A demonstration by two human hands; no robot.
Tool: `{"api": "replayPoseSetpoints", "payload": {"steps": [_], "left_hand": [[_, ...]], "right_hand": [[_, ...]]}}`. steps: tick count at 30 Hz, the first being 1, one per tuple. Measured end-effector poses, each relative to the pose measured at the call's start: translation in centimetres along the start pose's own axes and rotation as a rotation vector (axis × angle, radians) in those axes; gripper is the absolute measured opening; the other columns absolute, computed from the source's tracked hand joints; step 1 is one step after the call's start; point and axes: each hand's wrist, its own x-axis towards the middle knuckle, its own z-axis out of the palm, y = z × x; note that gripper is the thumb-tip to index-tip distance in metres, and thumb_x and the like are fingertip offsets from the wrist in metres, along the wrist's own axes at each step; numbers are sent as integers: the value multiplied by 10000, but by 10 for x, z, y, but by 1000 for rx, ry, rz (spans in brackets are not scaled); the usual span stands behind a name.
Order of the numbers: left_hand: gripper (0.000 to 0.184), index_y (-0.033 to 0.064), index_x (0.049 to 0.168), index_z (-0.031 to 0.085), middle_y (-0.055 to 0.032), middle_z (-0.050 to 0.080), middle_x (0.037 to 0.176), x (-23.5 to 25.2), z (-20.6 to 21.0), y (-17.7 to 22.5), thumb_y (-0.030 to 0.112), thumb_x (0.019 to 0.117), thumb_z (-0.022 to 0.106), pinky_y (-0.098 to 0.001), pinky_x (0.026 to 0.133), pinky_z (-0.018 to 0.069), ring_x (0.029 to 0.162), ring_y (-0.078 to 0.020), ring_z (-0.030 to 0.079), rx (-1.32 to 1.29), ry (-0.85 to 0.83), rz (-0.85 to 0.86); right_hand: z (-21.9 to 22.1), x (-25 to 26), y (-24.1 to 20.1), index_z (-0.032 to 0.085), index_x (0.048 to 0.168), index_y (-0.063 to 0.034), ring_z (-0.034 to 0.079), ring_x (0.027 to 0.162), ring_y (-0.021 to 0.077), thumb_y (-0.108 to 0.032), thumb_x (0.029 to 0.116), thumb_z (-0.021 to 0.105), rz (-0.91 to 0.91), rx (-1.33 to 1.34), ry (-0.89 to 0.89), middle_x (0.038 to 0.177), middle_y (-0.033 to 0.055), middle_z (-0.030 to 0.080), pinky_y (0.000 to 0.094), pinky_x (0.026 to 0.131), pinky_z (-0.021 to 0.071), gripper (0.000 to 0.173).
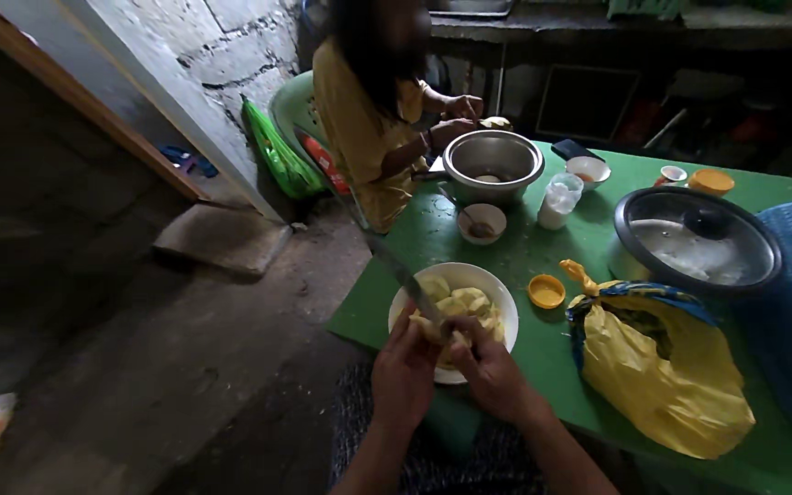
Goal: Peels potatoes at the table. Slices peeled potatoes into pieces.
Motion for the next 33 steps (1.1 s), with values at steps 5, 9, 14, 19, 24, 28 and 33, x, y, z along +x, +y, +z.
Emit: {"api": "replayPoseSetpoints", "payload": {"steps": [5, 9, 14, 19, 24, 28, 33], "left_hand": [[415, 35, 1426, 453, -142, 689, 1212, 11, -1, 5, 168, 1109, 220, -392, 938, 581, 1098, -251, 696, -112, -57, -58], [396, 59, 1349, 534, -104, 693, 1066, 21, 10, 16, 235, 1108, 273, -360, 823, 602, 926, -189, 707, -194, 106, -128], [437, 43, 1366, 508, -109, 689, 1151, 29, -3, 10, 219, 1099, 211, -366, 908, 582, 1028, -205, 696, -227, -90, -35], [352, 113, 1093, 616, -68, 714, 1004, 32, -2, 11, 263, 1097, 298, -322, 803, 610, 923, -185, 718, -330, -114, -110], [433, 170, 963, 596, -15, 712, 883, 42, -10, 8, 314, 1110, 216, -288, 722, 611, 822, -139, 719, -255, -114, -45], [401, 150, 1227, 536, 10, 682, 910, 33, -3, 8, 320, 1117, 190, -269, 760, 598, 818, -108, 696, -122, -143, -24], [432, 65, 1453, 444, -56, 681, 1005, 28, -3, 7, 237, 1096, 274, -288, 785, 599, 857, -143, 695, -122, -168, -72]], "right_hand": [[6, -4, 3, 509, 1446, -32, 657, 766, 95, -605, 1027, 428, -94, -44, -5, 1010, 96, 709, 342, 696, 582, 714], [1, -5, 7, 472, 1487, -60, 624, 753, 31, -587, 1033, 435, -47, 11, 14, 1034, 54, 703, 279, 692, 565, 697], [3, -11, 7, 422, 1544, -109, 646, 652, 145, -658, 998, 442, -75, -209, 41, 872, 68, 711, 405, 587, 573, 775], [14, -13, 3, 391, 1561, -59, 643, 555, 211, -729, 961, 422, -179, -468, 89, 727, 69, 690, 440, 483, 545, 900], [21, -14, 1, 430, 1534, -42, 635, 530, 201, -711, 976, 409, -257, -536, 122, 704, 63, 684, 414, 451, 526, 871], [21, -13, 6, 502, 1491, -67, 648, 556, 199, -683, 1000, 391, -301, -536, 138, 771, 74, 715, 403, 467, 530, 795], [17, -13, 9, 509, 1477, -86, 691, 650, 194, -692, 987, 416, -259, -399, 120, 909, 93, 744, 417, 526, 570, 785]]}}
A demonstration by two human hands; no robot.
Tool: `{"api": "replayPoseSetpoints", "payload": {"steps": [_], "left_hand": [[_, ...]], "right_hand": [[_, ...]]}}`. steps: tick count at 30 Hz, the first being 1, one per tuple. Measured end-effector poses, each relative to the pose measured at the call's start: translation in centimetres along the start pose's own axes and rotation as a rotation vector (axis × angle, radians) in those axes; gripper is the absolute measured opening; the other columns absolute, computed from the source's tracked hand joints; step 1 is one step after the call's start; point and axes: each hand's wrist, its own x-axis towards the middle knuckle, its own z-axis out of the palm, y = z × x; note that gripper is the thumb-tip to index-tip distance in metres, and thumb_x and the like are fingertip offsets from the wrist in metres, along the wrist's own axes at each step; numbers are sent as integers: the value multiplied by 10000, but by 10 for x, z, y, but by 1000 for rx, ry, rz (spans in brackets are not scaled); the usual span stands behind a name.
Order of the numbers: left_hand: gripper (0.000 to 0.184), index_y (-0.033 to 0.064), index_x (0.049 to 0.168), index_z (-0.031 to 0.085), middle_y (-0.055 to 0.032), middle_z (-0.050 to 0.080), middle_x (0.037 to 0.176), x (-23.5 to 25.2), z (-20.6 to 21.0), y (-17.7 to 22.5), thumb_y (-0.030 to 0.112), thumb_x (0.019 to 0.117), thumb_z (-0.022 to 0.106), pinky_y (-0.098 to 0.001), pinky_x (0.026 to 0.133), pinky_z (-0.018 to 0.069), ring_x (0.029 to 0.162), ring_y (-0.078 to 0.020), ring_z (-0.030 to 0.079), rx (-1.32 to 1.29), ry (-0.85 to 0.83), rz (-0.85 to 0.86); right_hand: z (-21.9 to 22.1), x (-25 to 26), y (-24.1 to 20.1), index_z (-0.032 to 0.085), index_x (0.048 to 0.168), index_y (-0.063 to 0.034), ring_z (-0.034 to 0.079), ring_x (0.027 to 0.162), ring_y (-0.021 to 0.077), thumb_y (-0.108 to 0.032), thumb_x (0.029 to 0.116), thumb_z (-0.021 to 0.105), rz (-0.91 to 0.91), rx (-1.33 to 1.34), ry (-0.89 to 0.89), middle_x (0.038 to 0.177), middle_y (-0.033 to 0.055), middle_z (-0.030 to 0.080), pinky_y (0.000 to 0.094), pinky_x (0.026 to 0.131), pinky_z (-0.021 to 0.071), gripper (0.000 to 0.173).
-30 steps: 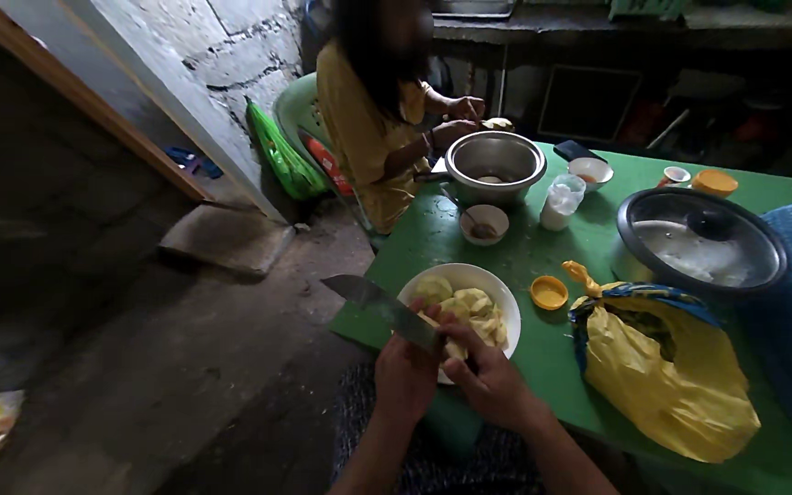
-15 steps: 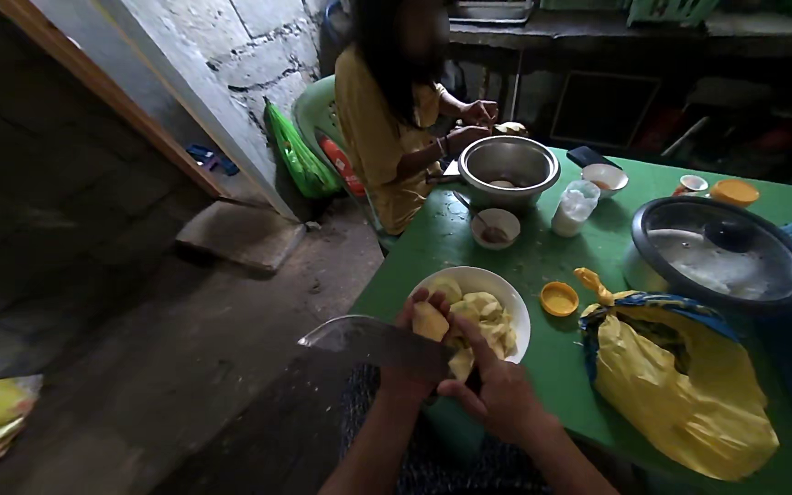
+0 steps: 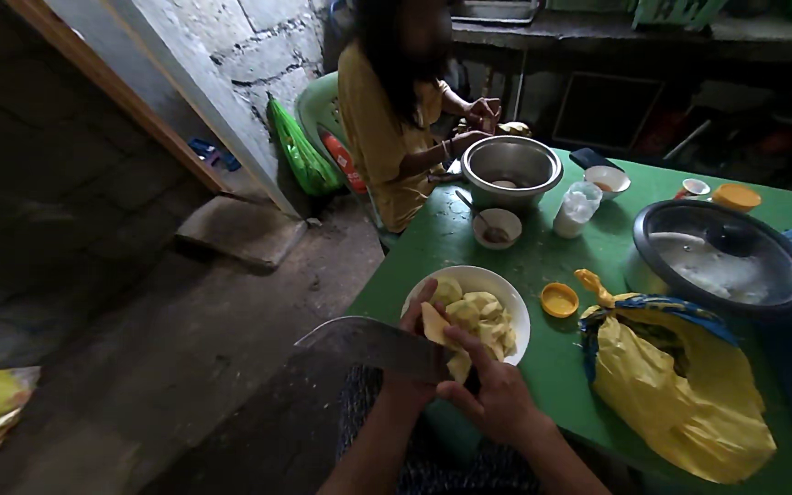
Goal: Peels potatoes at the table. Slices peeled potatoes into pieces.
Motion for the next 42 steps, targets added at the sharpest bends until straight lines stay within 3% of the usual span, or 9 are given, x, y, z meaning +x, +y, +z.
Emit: {"api": "replayPoseSetpoints", "payload": {"steps": [3, 7, 9, 13, 16, 23, 30, 37, 42], "left_hand": [[431, 42, 1461, 443, -58, 672, 1025, 0, -5, -7, 230, 1096, 313, -296, 829, 590, 897, -141, 687, 21, -40, -5], [483, 41, 1372, 484, 9, 631, 802, 6, 3, -13, 310, 1117, 173, -210, 663, 561, 691, -50, 628, 191, 41, 0], [443, 14, 1321, 493, 5, 616, 824, 3, 13, -6, 234, 1122, 164, -194, 640, 528, 683, -34, 601, 291, 116, -51], [352, 14, 1148, 576, 6, 658, 775, -2, 15, -6, 146, 1099, 253, -180, 608, 545, 664, -33, 640, 208, 187, -35], [310, 21, 1118, 574, 16, 654, 774, -8, 17, -3, 125, 1093, 283, -193, 647, 559, 696, -35, 649, 221, 187, -77], [354, 61, 962, 572, -2, 625, 690, -7, 27, -1, 182, 1104, 271, -193, 586, 549, 618, -51, 634, 92, 265, -172], [302, 42, 1027, 593, 0, 656, 775, -12, 28, -5, 142, 1100, 317, -208, 667, 566, 711, -47, 657, 267, 216, -125], [315, 65, 956, 593, 24, 650, 728, -10, 21, -8, 121, 1095, 317, -188, 664, 566, 674, -28, 648, 237, 192, -57], [272, 43, 994, 582, -18, 659, 761, -10, 28, -4, 133, 1096, 347, -222, 648, 578, 690, -70, 666, 215, 260, -185]], "right_hand": [[0, 2, 0, 484, 1486, -76, 720, 743, 185, -696, 984, 418, -1, 83, 9, 993, 103, 746, 417, 585, 599, 800], [1, 5, -5, 510, 1469, -55, 693, 632, 199, -725, 969, 406, -52, -37, 18, 911, 101, 749, 417, 511, 571, 842], [-1, 6, -8, 509, 1472, -35, 668, 571, 214, -733, 960, 408, -83, -127, -5, 839, 100, 738, 423, 478, 551, 872], [-5, 8, -4, 490, 1497, -44, 643, 529, 206, -723, 959, 430, -113, -203, -12, 782, 81, 724, 412, 451, 530, 869], [-8, 12, -2, 484, 1504, -36, 622, 497, 207, -744, 942, 432, -138, -247, -8, 674, 62, 681, 407, 433, 511, 905], [-11, 13, -2, 469, 1523, -54, 605, 485, 207, -757, 914, 475, -145, -286, -35, 660, 51, 671, 407, 431, 499, 930], [-12, 14, -2, 488, 1516, -77, 619, 495, 222, -776, 888, 492, -102, -264, -21, 637, 52, 663, 424, 434, 497, 939], [-8, 16, -2, 513, 1484, -68, 624, 502, 228, -775, 873, 517, -63, -230, -19, 705, 66, 694, 441, 433, 503, 935], [-7, 16, -1, 508, 1495, -82, 626, 497, 233, -795, 865, 496, -98, -274, 9, 634, 55, 663, 438, 431, 499, 951]]}}
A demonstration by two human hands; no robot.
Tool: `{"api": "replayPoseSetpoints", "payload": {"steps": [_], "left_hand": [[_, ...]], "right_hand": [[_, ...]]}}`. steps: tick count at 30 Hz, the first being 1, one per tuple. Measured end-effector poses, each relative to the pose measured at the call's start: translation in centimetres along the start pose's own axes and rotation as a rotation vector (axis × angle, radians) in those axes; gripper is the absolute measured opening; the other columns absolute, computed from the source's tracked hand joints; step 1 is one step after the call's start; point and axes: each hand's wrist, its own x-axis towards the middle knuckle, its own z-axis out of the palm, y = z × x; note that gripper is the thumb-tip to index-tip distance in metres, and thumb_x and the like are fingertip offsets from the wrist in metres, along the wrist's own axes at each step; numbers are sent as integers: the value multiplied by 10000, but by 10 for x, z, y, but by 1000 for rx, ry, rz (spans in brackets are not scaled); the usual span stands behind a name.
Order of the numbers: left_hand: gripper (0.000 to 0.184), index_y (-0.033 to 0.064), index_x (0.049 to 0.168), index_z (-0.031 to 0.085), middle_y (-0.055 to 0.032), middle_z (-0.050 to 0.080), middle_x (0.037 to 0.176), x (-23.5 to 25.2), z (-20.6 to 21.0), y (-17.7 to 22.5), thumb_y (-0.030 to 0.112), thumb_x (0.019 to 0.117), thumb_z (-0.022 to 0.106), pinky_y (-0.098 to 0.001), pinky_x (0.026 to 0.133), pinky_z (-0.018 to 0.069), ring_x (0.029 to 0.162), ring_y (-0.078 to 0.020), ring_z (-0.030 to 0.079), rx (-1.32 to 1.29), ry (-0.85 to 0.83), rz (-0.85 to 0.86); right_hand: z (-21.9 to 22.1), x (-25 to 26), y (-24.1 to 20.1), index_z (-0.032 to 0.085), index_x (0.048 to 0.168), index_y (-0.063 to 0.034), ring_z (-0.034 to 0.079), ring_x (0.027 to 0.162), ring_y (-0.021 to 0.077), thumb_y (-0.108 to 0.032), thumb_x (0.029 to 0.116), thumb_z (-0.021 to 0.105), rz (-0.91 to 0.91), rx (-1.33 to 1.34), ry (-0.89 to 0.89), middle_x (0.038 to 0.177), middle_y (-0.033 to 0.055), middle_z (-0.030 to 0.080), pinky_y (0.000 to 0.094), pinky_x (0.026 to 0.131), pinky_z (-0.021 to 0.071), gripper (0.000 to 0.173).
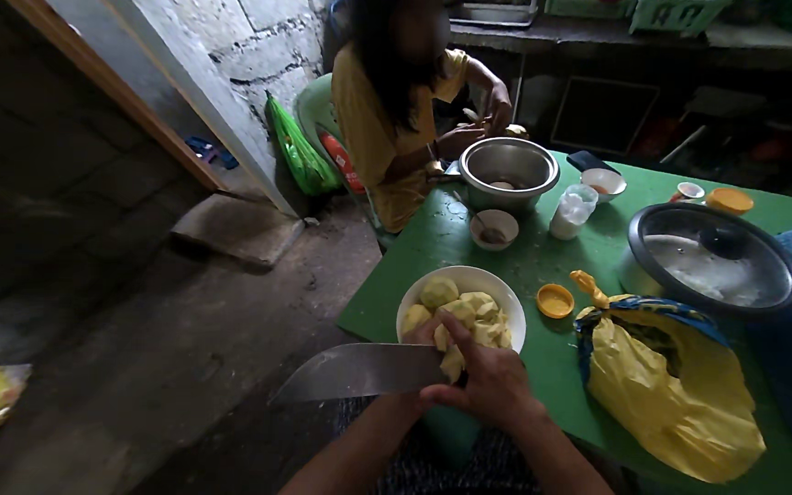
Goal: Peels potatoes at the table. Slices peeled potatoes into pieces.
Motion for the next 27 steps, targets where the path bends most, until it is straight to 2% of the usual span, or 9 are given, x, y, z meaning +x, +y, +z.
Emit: {"api": "replayPoseSetpoints", "payload": {"steps": [4, 8, 11, 13, 15, 19, 21, 24, 27], "left_hand": [[245, 45, 1025, 609, -4, 676, 837, 0, -10, -1, 102, 1081, 378, -226, 741, 575, 784, -58, 665, 190, -112, 45], [240, 23, 1148, 601, -16, 651, 954, -7, -16, 5, 120, 1073, 395, -233, 814, 541, 880, -50, 630, 469, -210, 78], [236, 16, 1158, 601, -17, 656, 980, -9, -25, 5, 77, 1053, 399, -229, 833, 536, 910, -46, 632, 412, -302, -14], [238, 61, 1075, 568, 8, 643, 926, -10, -39, -5, -18, 1035, 347, -207, 832, 526, 877, -36, 624, 190, -348, -274], [278, 66, 953, 600, -29, 674, 833, -13, -34, -10, -38, 1018, 351, -252, 770, 573, 786, -95, 666, -9, -238, -385], [285, 83, 991, 546, -42, 600, 719, -12, 7, 1, 237, 1095, 330, -284, 539, 539, 587, -131, 599, 98, 61, -222], [361, 94, 1013, 562, -18, 565, 673, -9, 13, 9, 344, 1112, 322, -261, 483, 495, 526, -111, 541, 148, 107, -108], [374, 80, 1230, 525, -41, 618, 840, -1, 3, 14, 374, 1115, 324, -275, 568, 539, 642, -126, 605, 245, 43, 55], [408, 37, 1365, 448, -113, 637, 1047, 2, -1, 18, 347, 1106, 389, -329, 685, 591, 805, -183, 673, 240, 65, 83]], "right_hand": [[-1, 1, 5, 590, 1416, -100, 630, 502, 238, -811, 854, 499, -33, -59, 18, 626, 53, 658, 444, 430, 499, 911], [-6, 5, 7, 654, 1322, -88, 627, 493, 237, -820, 839, 503, -118, -135, 38, 656, 62, 675, 433, 418, 494, 890], [-3, 8, 12, 684, 1253, -63, 633, 508, 228, -826, 850, 474, -196, -170, 89, 676, 65, 684, 413, 430, 500, 888], [0, 11, 15, 710, 1171, -56, 654, 549, 234, -790, 881, 474, -207, -186, 120, 704, 77, 688, 410, 461, 521, 824], [0, 15, 16, 721, 1154, -43, 680, 588, 244, -757, 904, 482, -150, -131, 99, 749, 95, 713, 425, 487, 542, 793], [-12, 22, 17, 639, 1304, -31, 701, 710, 268, -679, 982, 422, 180, 240, -74, 828, 121, 719, 503, 621, 565, 755], [-18, 26, 20, 583, 1379, -41, 670, 714, 208, -667, 1001, 394, 296, 396, -99, 845, 97, 704, 456, 659, 567, 755], [-25, 29, 23, 443, 1510, -55, 601, 700, 124, -610, 1031, 389, 422, 515, -152, 865, 66, 665, 368, 681, 546, 734], [-28, 30, 25, 304, 1587, -65, 585, 672, 137, -568, 1042, 410, 523, 534, -207, 847, 75, 645, 373, 669, 542, 750]]}}
